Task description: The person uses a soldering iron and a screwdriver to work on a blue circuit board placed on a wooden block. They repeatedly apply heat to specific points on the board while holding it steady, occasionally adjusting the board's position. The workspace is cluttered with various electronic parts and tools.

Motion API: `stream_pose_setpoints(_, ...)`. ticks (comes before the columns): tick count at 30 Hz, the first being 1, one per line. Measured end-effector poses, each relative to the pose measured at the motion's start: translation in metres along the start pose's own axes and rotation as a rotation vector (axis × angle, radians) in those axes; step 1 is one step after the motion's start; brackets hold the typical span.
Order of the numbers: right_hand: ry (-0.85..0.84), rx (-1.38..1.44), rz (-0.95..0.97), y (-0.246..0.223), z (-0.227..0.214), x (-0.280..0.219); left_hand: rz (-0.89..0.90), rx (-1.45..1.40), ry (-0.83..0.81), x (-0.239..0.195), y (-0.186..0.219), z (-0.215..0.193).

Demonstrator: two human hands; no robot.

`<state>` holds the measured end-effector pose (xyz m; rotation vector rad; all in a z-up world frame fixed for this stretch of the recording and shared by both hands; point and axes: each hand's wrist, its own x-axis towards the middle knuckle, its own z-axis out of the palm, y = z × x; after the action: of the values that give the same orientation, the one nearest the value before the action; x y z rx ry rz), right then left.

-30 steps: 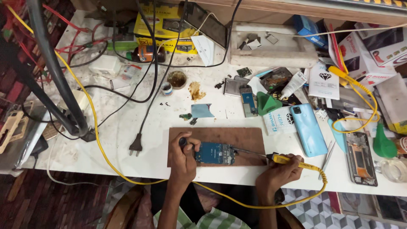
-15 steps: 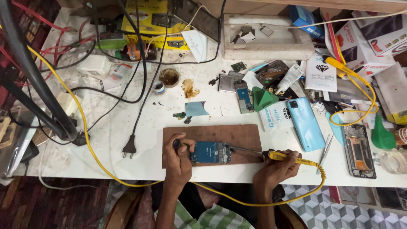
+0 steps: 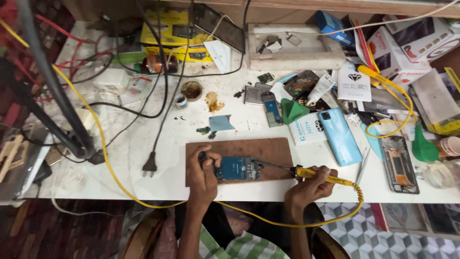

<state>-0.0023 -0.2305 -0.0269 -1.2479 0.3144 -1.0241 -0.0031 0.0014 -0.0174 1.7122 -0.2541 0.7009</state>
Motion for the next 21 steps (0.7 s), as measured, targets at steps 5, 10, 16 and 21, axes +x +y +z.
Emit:
stream_pose_setpoints(5,-0.056,-0.138,-0.123,-0.011,0.011,0.006,-0.010,0.002,0.010,0.000,0.003,0.000)
stream_pose_setpoints(10,-0.177,-0.436,-0.323,-0.040,0.029,0.013,-0.002,-0.012,0.010,0.006,0.005,0.000)
stream_pose_setpoints(16,-0.417,-0.476,-0.455,-0.078,0.047,0.016,-0.039,-0.029,0.005,0.005,0.009,-0.001)
stream_pose_setpoints(21,-0.633,-0.541,-0.486,-0.100,0.049,0.023,-0.035,-0.036,0.012,0.006,0.010,0.000)
